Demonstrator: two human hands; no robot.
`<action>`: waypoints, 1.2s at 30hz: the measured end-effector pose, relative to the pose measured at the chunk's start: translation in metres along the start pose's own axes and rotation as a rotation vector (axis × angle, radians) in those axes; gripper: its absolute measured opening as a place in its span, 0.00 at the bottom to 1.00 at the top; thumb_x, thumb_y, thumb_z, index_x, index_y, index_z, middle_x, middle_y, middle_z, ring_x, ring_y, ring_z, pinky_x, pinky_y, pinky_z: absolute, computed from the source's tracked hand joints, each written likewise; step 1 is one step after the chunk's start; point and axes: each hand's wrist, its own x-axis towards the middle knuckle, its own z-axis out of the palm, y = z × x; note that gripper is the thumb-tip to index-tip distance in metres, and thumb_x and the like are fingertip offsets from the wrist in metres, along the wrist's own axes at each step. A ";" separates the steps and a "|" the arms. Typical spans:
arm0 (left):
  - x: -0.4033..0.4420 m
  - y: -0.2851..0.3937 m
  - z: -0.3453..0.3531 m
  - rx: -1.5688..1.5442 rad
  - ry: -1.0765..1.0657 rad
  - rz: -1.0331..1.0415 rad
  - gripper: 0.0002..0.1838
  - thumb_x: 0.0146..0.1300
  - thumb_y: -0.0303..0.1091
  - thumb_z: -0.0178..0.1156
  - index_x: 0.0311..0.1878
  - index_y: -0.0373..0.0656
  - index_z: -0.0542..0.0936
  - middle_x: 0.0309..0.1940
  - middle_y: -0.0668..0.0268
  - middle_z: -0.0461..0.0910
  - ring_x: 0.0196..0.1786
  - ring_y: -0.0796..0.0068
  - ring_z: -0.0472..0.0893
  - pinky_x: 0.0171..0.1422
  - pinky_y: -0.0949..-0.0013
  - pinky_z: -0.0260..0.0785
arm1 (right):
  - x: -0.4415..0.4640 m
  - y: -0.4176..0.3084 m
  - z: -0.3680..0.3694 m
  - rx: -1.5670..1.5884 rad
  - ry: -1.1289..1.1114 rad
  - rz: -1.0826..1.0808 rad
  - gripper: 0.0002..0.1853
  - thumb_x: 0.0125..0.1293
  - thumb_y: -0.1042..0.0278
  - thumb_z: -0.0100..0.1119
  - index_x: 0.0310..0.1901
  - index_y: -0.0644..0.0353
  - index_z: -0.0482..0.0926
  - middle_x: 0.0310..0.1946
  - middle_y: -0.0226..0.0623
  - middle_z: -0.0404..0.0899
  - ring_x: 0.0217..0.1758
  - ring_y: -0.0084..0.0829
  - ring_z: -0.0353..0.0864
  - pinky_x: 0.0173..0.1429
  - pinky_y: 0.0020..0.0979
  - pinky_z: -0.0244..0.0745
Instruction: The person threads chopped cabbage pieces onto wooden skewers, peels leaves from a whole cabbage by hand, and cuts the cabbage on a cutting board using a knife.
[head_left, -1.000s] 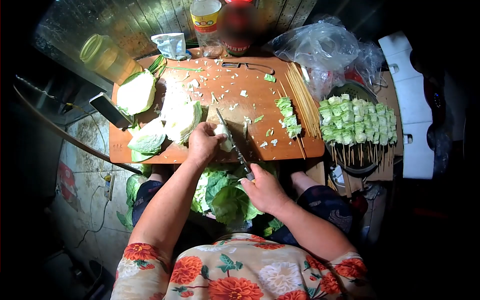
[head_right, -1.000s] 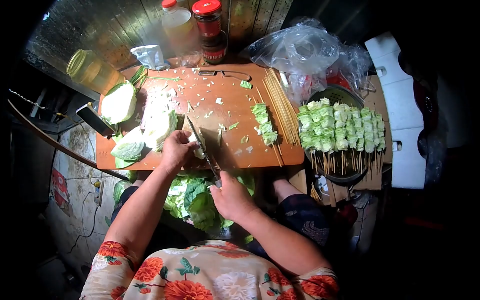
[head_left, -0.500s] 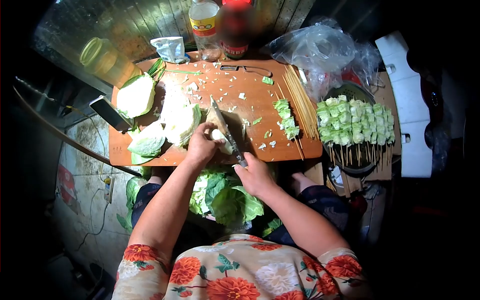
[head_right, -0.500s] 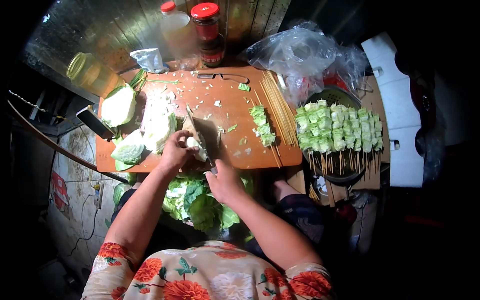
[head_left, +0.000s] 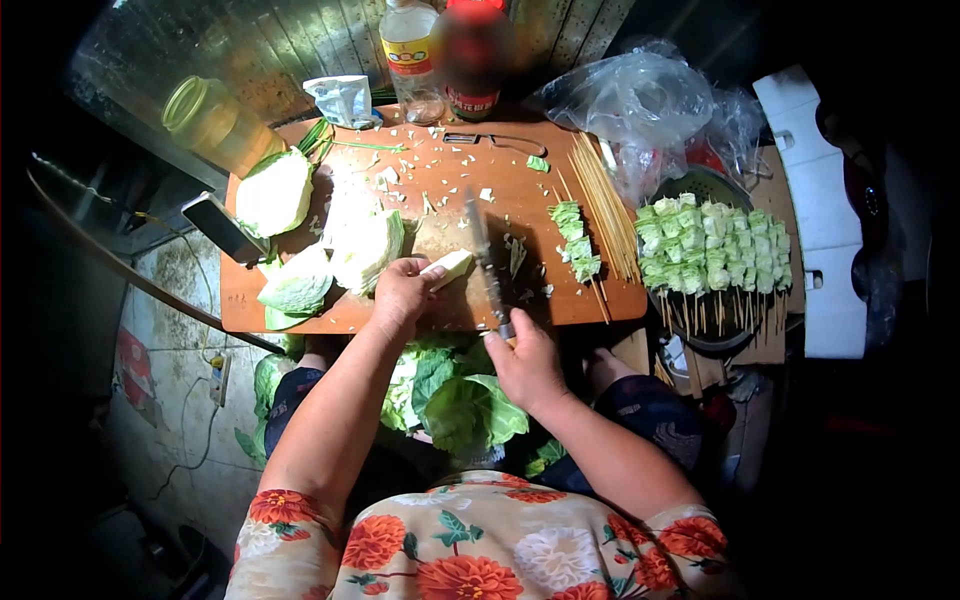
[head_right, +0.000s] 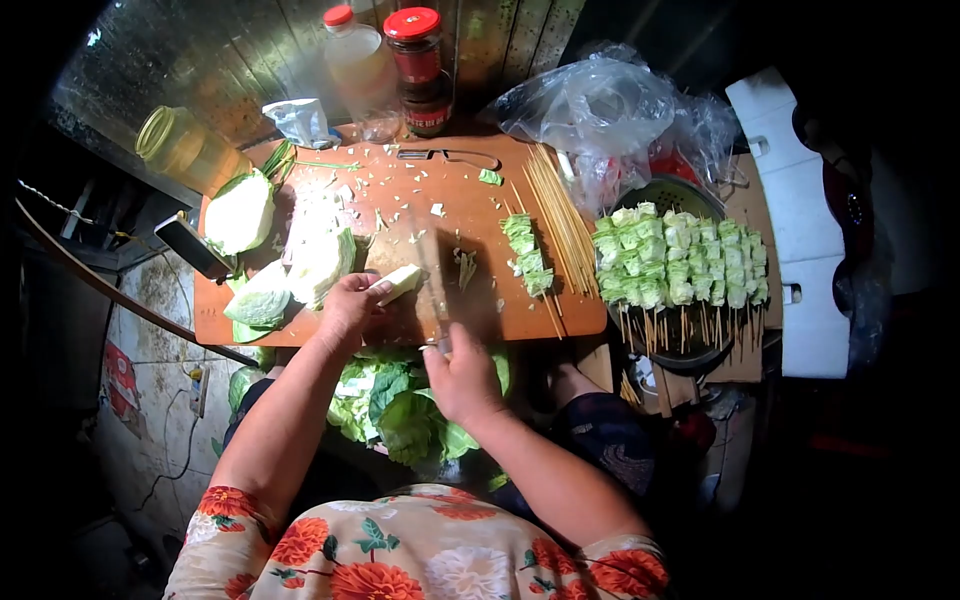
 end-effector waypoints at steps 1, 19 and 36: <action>0.001 -0.001 0.000 0.002 0.000 -0.002 0.12 0.63 0.29 0.64 0.45 0.36 0.74 0.36 0.62 0.80 0.30 0.74 0.79 0.32 0.73 0.75 | -0.003 -0.008 -0.003 0.035 -0.115 0.035 0.15 0.62 0.61 0.57 0.42 0.65 0.72 0.38 0.53 0.77 0.44 0.55 0.76 0.47 0.46 0.71; 0.000 -0.004 -0.001 0.044 -0.014 0.071 0.10 0.62 0.26 0.64 0.45 0.37 0.76 0.33 0.65 0.79 0.28 0.77 0.77 0.31 0.74 0.73 | 0.001 -0.011 -0.021 -0.014 -0.322 0.062 0.17 0.62 0.62 0.57 0.45 0.67 0.73 0.38 0.57 0.78 0.44 0.56 0.78 0.48 0.46 0.72; -0.006 -0.011 -0.014 -0.086 -0.007 0.004 0.11 0.62 0.24 0.61 0.47 0.39 0.76 0.33 0.66 0.81 0.28 0.77 0.78 0.31 0.73 0.75 | 0.014 0.008 0.016 -0.079 -0.207 0.077 0.15 0.62 0.61 0.57 0.46 0.62 0.74 0.30 0.45 0.78 0.35 0.43 0.80 0.41 0.39 0.72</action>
